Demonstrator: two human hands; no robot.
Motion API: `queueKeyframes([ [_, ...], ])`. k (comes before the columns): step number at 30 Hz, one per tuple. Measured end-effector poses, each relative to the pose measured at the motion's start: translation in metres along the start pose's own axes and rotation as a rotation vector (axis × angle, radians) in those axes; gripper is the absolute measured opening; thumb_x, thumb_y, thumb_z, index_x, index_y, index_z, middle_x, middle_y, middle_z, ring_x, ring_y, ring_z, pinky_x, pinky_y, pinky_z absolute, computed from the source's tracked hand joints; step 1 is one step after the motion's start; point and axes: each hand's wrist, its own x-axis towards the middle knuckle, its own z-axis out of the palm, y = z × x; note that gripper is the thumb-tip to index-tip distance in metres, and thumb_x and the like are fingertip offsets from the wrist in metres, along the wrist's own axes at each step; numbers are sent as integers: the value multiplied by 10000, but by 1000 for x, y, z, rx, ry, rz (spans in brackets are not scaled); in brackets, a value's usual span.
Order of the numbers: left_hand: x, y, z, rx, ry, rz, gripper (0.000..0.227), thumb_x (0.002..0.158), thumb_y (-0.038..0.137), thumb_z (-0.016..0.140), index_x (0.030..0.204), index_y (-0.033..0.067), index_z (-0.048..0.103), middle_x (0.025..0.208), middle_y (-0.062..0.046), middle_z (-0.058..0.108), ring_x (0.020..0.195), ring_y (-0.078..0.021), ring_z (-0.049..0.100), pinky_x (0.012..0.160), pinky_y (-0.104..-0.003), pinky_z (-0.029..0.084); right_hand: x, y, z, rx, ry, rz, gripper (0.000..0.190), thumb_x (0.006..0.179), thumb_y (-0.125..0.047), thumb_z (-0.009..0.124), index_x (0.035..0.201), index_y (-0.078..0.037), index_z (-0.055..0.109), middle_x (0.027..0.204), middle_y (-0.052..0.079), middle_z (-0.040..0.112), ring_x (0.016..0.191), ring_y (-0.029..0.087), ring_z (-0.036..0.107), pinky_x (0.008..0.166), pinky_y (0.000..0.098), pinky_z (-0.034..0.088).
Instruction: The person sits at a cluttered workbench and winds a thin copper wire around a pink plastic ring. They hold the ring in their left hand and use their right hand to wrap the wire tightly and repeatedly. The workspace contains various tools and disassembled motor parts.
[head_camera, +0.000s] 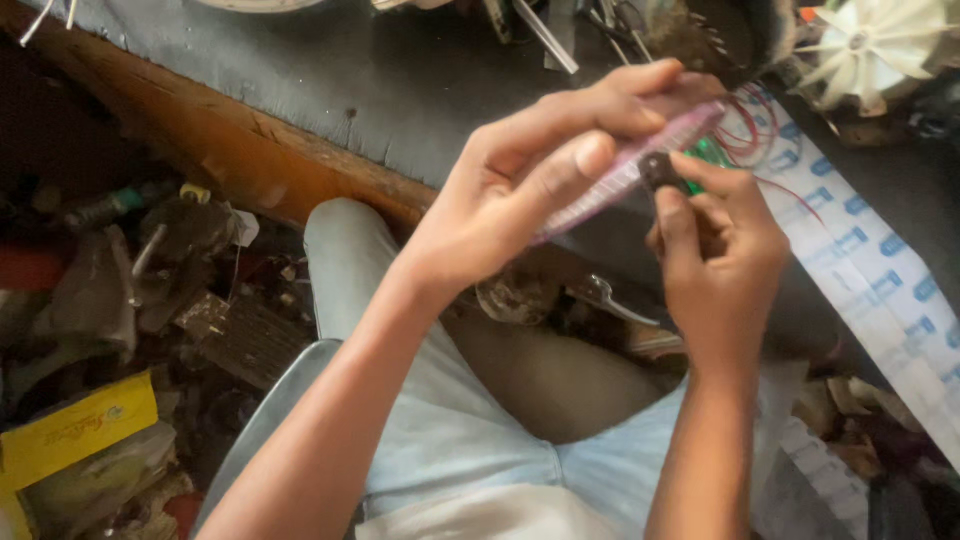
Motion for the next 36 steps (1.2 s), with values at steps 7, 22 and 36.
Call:
queueKeyframes([
  [7, -2, 13, 12, -10, 50, -39, 262, 1137, 287, 707, 1232, 43, 719, 1440, -136, 596, 1308, -207, 554, 1170, -356, 433, -5, 7, -2, 47, -36, 73, 246, 1078, -33, 674, 1319, -5, 636, 816, 33, 666, 658, 30, 588, 616, 193, 458],
  [22, 8, 17, 12, -42, 110, -39, 179, 1006, 101, 830, 1143, 2, 770, 1299, -198, 685, 1013, -218, 753, 918, -279, 588, -12, 17, -6, -112, -17, 5, 245, 1102, -185, 748, 1143, 21, 622, 936, 73, 738, 796, 31, 676, 703, 194, 550],
  [36, 0, 22, 16, 60, 150, -80, 168, 1058, 140, 784, 1135, -9, 775, 1312, -163, 696, 1017, -176, 678, 959, -283, 531, -8, 13, -2, -57, -33, -12, 194, 1091, -120, 726, 1199, 14, 637, 967, 79, 748, 833, 36, 681, 716, 192, 550],
])
